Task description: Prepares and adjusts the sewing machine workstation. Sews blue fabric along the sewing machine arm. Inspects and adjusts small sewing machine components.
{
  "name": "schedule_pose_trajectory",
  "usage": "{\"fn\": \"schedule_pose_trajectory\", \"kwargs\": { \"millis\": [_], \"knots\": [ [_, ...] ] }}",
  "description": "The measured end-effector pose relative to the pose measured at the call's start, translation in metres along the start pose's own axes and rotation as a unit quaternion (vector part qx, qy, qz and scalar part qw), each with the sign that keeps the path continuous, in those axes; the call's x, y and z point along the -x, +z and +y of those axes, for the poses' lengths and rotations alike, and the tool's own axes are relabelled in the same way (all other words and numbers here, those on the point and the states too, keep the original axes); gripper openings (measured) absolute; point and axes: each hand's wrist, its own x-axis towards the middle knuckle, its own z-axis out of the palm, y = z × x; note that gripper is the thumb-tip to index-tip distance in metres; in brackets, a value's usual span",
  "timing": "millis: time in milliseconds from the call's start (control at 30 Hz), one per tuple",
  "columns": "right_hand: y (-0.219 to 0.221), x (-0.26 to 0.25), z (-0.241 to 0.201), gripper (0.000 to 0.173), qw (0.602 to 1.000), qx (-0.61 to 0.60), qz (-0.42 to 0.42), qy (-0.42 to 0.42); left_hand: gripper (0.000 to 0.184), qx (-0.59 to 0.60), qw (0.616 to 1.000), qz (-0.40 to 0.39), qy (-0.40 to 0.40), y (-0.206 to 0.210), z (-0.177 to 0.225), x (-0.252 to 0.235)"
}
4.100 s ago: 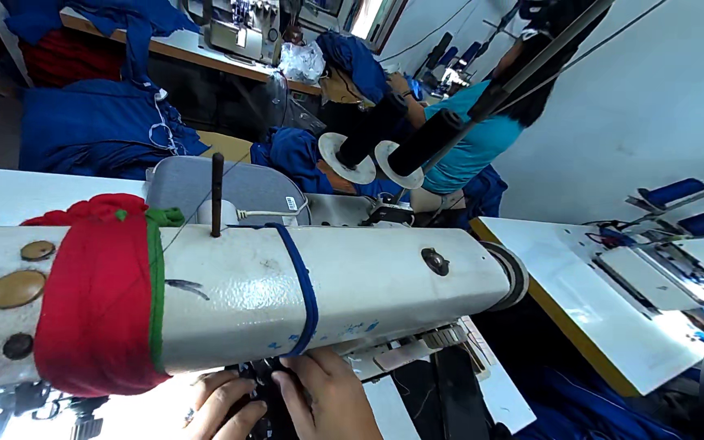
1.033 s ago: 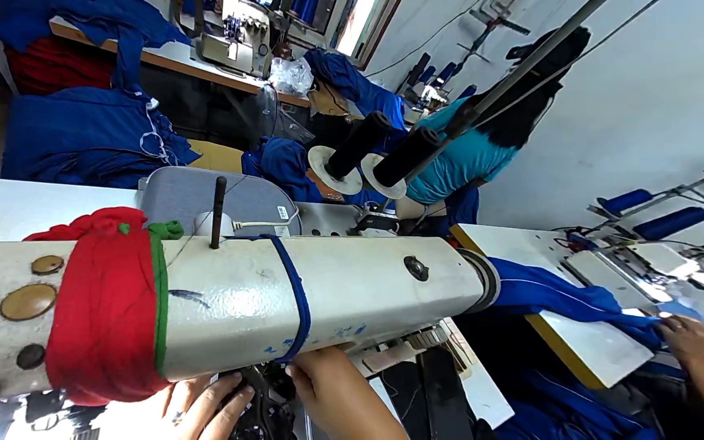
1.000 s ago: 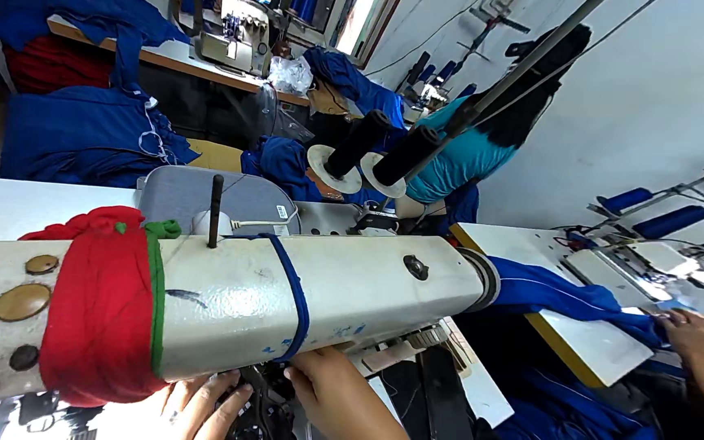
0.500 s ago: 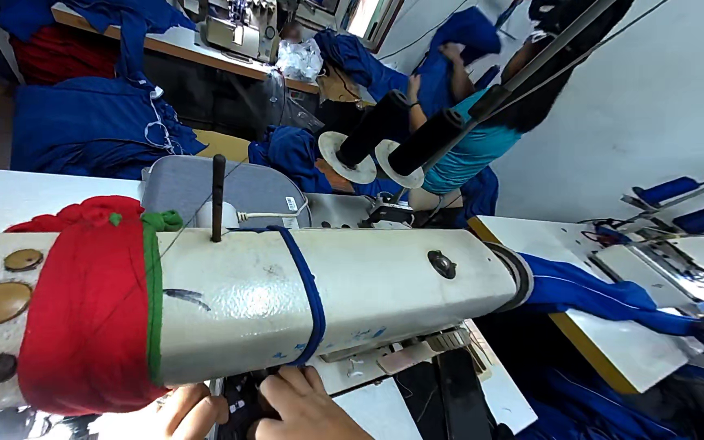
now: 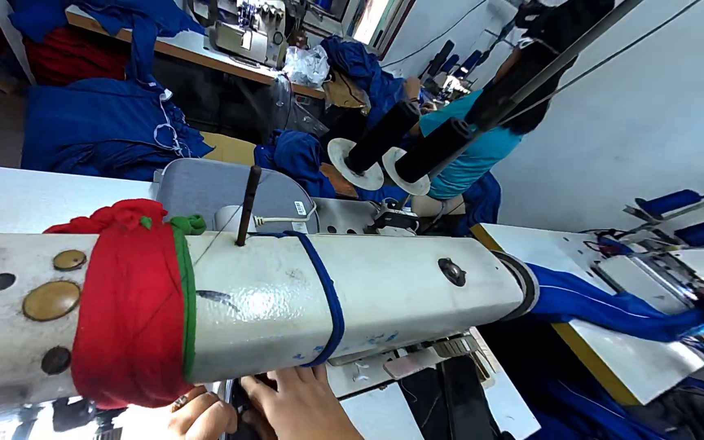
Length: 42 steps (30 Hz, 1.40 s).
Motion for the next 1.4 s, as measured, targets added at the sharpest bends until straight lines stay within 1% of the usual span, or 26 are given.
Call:
{"fn": "schedule_pose_trajectory", "kwargs": {
  "millis": [67, 133, 233, 333, 367, 400, 433, 500, 567, 600, 667, 700, 733, 767, 800, 867, 933, 1000, 1067, 1100, 1133, 1167, 1200, 1233, 1300, 1400],
  "knots": [
    [-0.006, 0.004, 0.004, 0.027, 0.999, -0.025, -0.029, -0.013, 0.070, 0.000, 1.000, 0.013, 0.003, 0.002, 0.000, 0.001],
    [-0.009, 0.009, 0.009, 0.023, 0.998, -0.056, -0.023, -0.020, 0.068, 0.009, 1.000, 0.023, 0.004, 0.003, 0.000, 0.001],
    [-0.009, 0.012, 0.013, 0.030, 0.996, -0.083, 0.008, -0.016, 0.067, 0.015, 0.999, 0.027, 0.007, 0.003, 0.001, 0.001],
    [0.003, 0.009, 0.010, 0.016, 0.994, -0.072, 0.083, -0.014, 0.067, 0.017, 1.000, 0.023, 0.009, 0.004, 0.000, 0.001],
    [0.007, 0.007, 0.008, 0.022, 0.994, -0.054, 0.099, -0.008, 0.066, 0.018, 1.000, 0.021, 0.007, 0.004, 0.000, 0.001],
    [0.008, 0.005, 0.005, 0.032, 0.995, -0.032, 0.094, 0.000, 0.066, 0.017, 1.000, 0.021, 0.006, 0.004, 0.000, 0.001],
    [0.007, 0.003, 0.001, 0.037, 0.997, -0.013, 0.072, 0.009, 0.066, 0.017, 1.000, 0.021, 0.004, 0.004, 0.000, 0.001],
    [-0.005, 0.000, -0.004, 0.039, 1.000, 0.000, -0.013, 0.016, 0.066, 0.019, 1.000, 0.018, 0.002, 0.004, 0.000, 0.001],
    [-0.014, 0.002, 0.000, 0.037, 0.998, -0.040, -0.057, 0.001, 0.065, 0.020, 1.000, 0.013, 0.003, 0.002, 0.001, 0.000],
    [-0.012, 0.004, 0.004, 0.033, 0.997, -0.073, -0.033, -0.009, 0.065, 0.023, 1.000, 0.009, 0.002, 0.001, 0.001, 0.000],
    [-0.001, 0.008, 0.009, 0.024, 0.990, -0.117, 0.075, 0.002, 0.064, 0.027, 1.000, 0.007, 0.000, 0.001, 0.001, 0.000],
    [0.003, 0.007, 0.009, 0.023, 0.986, -0.107, 0.122, 0.032, 0.065, 0.027, 1.000, 0.008, 0.000, 0.002, 0.001, 0.000],
    [0.006, 0.005, 0.009, 0.031, 0.983, -0.082, 0.150, 0.064, 0.065, 0.025, 1.000, 0.008, 0.000, 0.003, 0.000, 0.000],
    [0.007, 0.003, 0.008, 0.040, 0.983, -0.064, 0.150, 0.089, 0.065, 0.025, 1.000, 0.009, 0.002, 0.003, 0.000, 0.000],
    [0.008, 0.001, 0.008, 0.042, 0.985, -0.051, 0.134, 0.099, 0.065, 0.026, 1.000, 0.010, 0.003, 0.002, 0.000, -0.001],
    [0.006, 0.000, 0.007, 0.038, 0.989, -0.037, 0.108, 0.092, 0.066, 0.024, 1.000, 0.016, 0.007, 0.001, 0.001, -0.002],
    [0.001, 0.000, 0.009, 0.035, 0.989, -0.069, 0.094, 0.087, 0.068, 0.019, 1.000, 0.020, 0.008, 0.000, 0.002, -0.002],
    [0.004, -0.003, 0.016, 0.029, 0.986, -0.065, 0.135, 0.074, 0.069, 0.016, 1.000, 0.013, 0.007, 0.000, 0.001, -0.002],
    [0.008, -0.013, 0.021, 0.018, 0.980, -0.021, 0.190, 0.054, 0.069, 0.013, 1.000, 0.005, 0.002, 0.000, 0.001, -0.001],
    [0.005, -0.017, 0.021, 0.016, 0.983, -0.013, 0.172, 0.058, 0.070, 0.011, 1.000, 0.002, -0.002, 0.000, 0.002, -0.001],
    [-0.003, -0.023, 0.020, 0.019, 0.991, -0.022, 0.105, 0.083, 0.070, 0.005, 1.000, 0.004, -0.003, 0.000, 0.002, -0.001],
    [-0.015, -0.031, 0.018, 0.026, 0.992, -0.043, 0.002, 0.122, 0.070, 0.004, 1.000, 0.005, -0.005, 0.000, 0.002, -0.001],
    [-0.028, -0.042, 0.018, 0.034, 0.979, -0.068, -0.103, 0.163, 0.070, 0.006, 1.000, 0.005, -0.006, 0.001, 0.002, -0.001],
    [-0.039, -0.050, 0.019, 0.040, 0.963, -0.084, -0.174, 0.189, 0.070, 0.009, 1.000, 0.004, -0.006, 0.000, 0.002, -0.001],
    [-0.052, -0.058, 0.022, 0.045, 0.949, -0.084, -0.220, 0.207, 0.070, 0.007, 1.000, -0.002, -0.006, -0.001, 0.002, -0.001],
    [-0.058, -0.061, 0.023, 0.046, 0.946, -0.082, -0.235, 0.210, 0.069, 0.004, 1.000, -0.004, -0.007, -0.001, 0.002, 0.000]
  ]
}}
